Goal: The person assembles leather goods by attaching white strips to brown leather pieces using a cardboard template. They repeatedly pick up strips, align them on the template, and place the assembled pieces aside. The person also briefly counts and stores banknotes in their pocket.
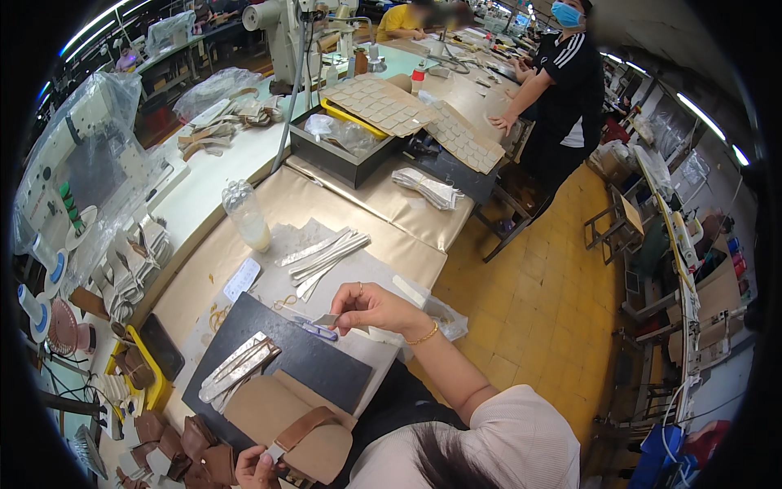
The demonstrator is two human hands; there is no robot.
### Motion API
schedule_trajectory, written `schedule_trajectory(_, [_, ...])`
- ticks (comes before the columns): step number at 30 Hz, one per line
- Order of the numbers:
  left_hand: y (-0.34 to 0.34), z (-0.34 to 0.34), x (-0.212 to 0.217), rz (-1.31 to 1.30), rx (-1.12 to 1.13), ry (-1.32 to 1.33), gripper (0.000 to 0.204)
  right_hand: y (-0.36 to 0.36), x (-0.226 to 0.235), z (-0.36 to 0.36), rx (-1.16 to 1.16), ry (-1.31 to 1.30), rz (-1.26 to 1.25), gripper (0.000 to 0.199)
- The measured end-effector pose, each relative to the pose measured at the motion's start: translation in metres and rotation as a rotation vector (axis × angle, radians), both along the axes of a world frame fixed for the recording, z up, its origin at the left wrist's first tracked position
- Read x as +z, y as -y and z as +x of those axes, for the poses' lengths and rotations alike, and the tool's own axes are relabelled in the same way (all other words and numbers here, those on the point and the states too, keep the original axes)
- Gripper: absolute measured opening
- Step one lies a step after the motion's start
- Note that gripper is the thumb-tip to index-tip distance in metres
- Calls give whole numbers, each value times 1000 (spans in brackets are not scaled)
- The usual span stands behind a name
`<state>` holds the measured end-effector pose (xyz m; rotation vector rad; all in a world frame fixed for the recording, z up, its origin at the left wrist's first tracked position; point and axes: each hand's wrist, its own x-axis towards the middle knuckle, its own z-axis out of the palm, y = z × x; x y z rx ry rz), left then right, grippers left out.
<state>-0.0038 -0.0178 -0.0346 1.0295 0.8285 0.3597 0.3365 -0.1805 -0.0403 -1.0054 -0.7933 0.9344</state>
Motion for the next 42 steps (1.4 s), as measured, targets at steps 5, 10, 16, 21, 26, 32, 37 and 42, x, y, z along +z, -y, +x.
schedule_trajectory(5, [1, 0, 0, 8, 15, -7, 20, 0, -1, -2, 1, -21, -4, 16])
schedule_trajectory(10, [1, 1, 1, 11, 13, -6, 20, 0, -3, -1, 14, -25, -11, 16])
schedule_trajectory(16, [-1, -2, -1, 15, -11, 2, 20, 0, -3, 0, 26, -14, -13, 15])
schedule_trajectory(21, [-2, -2, -4, 14, -17, -5, 20, 0, -2, -1, 29, -13, -14, 15])
schedule_trajectory(26, [-1, -1, -3, 39, -3, -14, 21, -1, -3, -2, 18, -22, 5, 16])
schedule_trajectory(32, [-1, -1, -2, 18, -7, 14, 20, -1, -4, -2, 9, -27, -2, 16])
schedule_trajectory(37, [-1, -1, -1, 17, -5, 6, 20, -1, -7, -1, 17, -31, 1, 16])
schedule_trajectory(42, [-1, -2, -2, 13, 0, 17, 20, -1, -8, -1, 40, -37, -6, 15])
